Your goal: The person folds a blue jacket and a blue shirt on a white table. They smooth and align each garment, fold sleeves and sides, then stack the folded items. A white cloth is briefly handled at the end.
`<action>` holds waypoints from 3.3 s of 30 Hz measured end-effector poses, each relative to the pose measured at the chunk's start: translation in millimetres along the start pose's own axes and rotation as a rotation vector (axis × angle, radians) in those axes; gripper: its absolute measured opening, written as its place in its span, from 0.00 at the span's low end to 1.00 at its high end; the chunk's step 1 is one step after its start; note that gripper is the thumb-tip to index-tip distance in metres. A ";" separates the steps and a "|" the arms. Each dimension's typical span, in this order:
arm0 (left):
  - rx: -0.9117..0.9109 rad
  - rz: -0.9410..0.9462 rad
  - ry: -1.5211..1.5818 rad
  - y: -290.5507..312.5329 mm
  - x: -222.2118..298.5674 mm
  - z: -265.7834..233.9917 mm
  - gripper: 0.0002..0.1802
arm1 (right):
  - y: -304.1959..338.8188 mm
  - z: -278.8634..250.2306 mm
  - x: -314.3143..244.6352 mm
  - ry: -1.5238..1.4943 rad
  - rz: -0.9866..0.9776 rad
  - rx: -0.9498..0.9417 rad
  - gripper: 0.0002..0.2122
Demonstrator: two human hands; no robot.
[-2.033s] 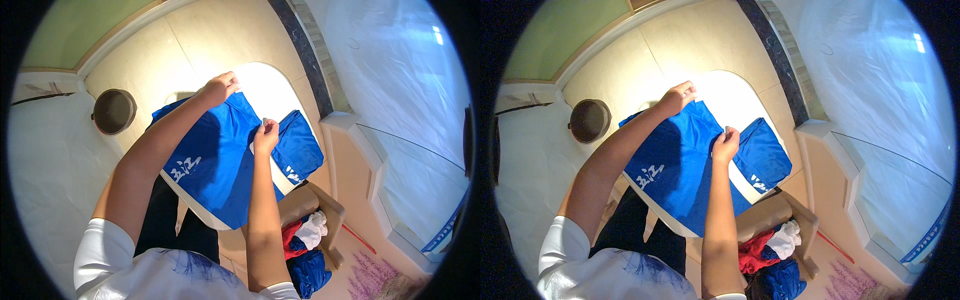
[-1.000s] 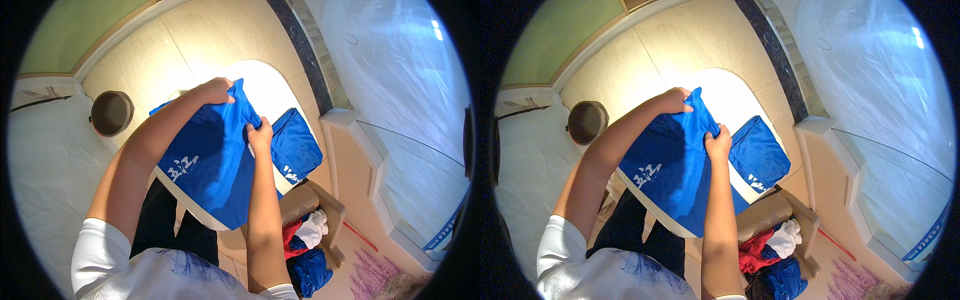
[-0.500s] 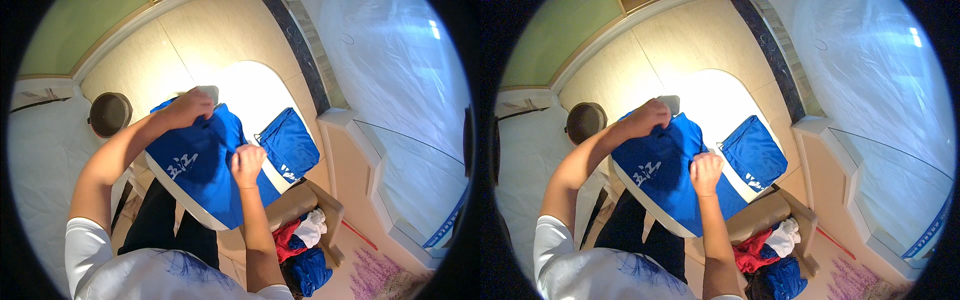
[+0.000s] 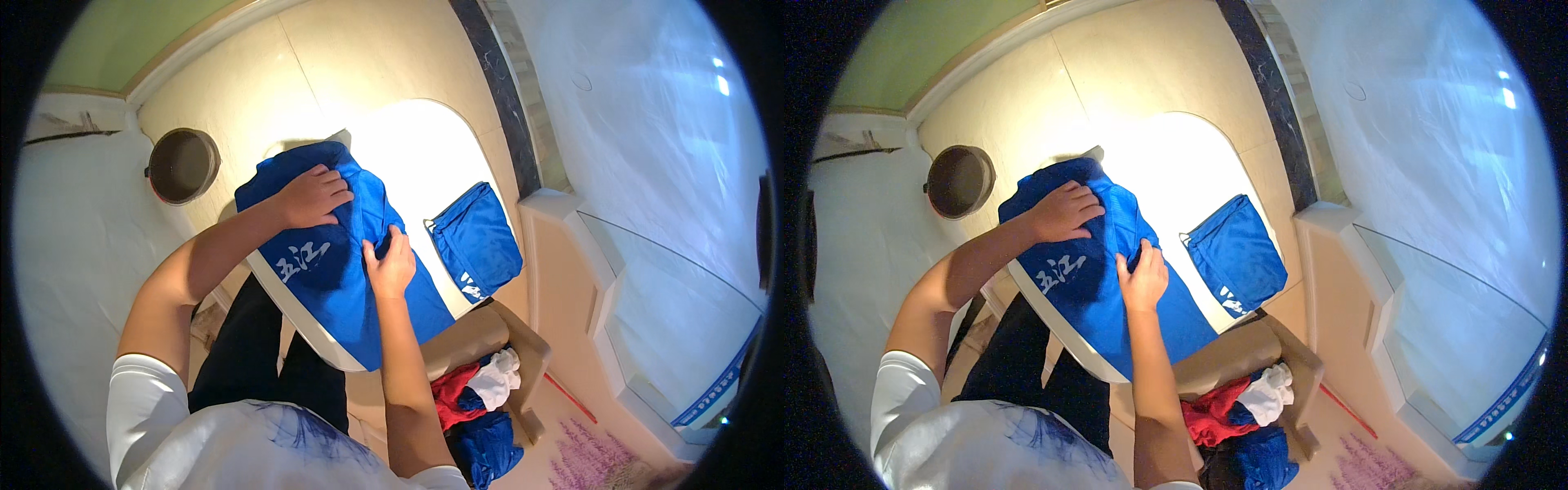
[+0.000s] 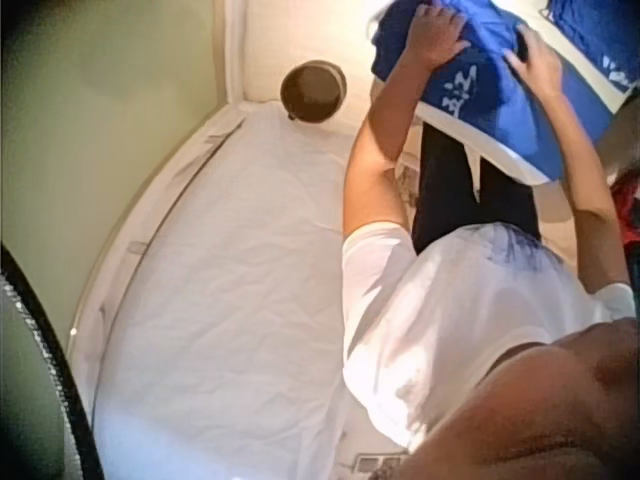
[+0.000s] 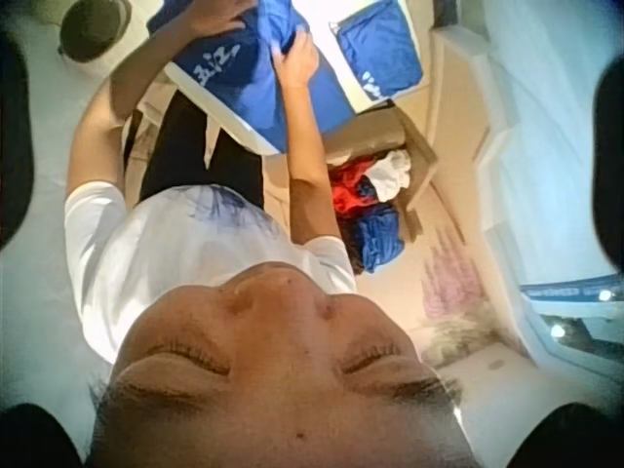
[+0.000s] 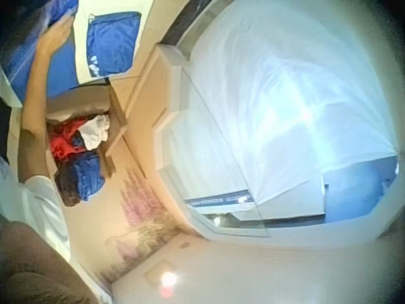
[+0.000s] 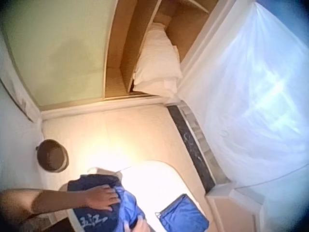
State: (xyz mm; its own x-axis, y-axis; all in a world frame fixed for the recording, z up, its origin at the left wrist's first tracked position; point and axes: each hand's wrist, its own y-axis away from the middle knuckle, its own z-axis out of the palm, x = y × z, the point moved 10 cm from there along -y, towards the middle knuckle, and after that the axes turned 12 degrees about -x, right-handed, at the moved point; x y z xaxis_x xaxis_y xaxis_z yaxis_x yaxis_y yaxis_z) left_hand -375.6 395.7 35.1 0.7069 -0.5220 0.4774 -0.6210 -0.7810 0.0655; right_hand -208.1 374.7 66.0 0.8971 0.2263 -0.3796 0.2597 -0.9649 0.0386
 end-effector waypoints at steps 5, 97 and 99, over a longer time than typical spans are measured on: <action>0.019 -0.120 -0.010 7.7 -14.0 26.3 0.12 | 15.7 27.7 22.9 -0.112 0.013 -0.050 0.09; 0.329 -0.148 0.139 39.1 -10.7 10.6 0.19 | 71.4 27.1 45.2 -0.299 0.147 0.104 0.08; 0.380 -0.194 0.246 43.6 -15.4 13.8 0.19 | 71.8 30.2 43.2 -0.284 0.125 0.074 0.09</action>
State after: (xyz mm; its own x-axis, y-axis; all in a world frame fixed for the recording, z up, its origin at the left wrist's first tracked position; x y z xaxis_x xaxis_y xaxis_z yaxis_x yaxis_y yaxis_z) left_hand -408.9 365.0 18.6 0.6680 -0.2938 0.6837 -0.2857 -0.9496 -0.1289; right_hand -161.5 311.2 24.4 0.7823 0.0687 -0.6190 0.1175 -0.9923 0.0384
